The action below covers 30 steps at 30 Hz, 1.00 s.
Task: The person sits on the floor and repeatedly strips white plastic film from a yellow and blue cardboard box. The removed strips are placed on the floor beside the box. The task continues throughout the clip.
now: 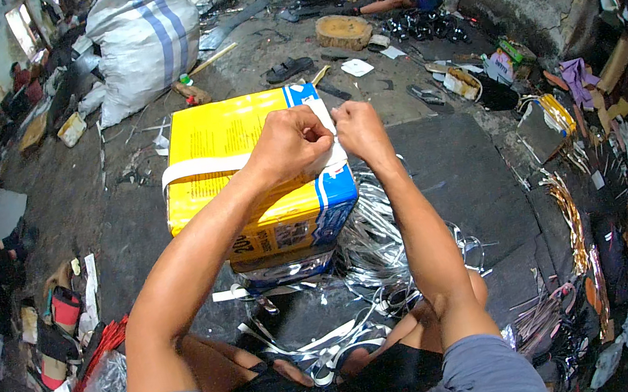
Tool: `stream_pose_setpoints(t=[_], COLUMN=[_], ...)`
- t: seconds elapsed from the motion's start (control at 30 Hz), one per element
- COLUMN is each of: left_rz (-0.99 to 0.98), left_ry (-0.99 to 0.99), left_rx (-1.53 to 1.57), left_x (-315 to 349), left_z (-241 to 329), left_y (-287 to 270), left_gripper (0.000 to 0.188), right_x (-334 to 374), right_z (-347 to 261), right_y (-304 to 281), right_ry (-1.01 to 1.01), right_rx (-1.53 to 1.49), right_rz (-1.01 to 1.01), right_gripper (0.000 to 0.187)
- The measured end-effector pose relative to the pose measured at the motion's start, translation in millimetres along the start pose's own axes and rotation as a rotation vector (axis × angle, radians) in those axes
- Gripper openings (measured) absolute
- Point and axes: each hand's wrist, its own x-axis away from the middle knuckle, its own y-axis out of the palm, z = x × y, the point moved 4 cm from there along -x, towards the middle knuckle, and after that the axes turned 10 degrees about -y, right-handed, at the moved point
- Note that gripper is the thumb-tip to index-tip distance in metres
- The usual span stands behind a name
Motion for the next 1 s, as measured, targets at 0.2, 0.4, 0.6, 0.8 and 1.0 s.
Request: stream_pose_setpoints(t=[0.2,0.4,0.6,0.8,1.0], left_rz=[-0.025,-0.033,-0.121,-0.136,-0.160], left_ry=[-0.100,-0.109,-0.152,-0.105,-0.007], left_rx=[-0.001,0.013,0.006,-0.026,-0.066], left_x=[-3.0,-4.1,-2.0,-0.2,2.3], left_z=[-3.4,1.7,4.4,10.0,17.9], left_y=[-0.1,-1.0,2.8,3.0,1.7], left_gripper=[0.006,0.008,0.003,0.004,0.006], right_x=[65.7,153.1,237.1,267.3,272.3], right_z=[97.4,204.5,252.3,250.6,253.3], right_y=[58.2,133.8,148.6,129.2,124.6], right_ry=[0.193,0.268,0.718,0.855,0.798], right_rx=[-0.062,0.205,0.258,0.302,0.292], right_rz=[0.016,-0.258,-0.369,-0.353,-0.350], right_gripper=[0.029,0.025,0.032,0.034,0.036])
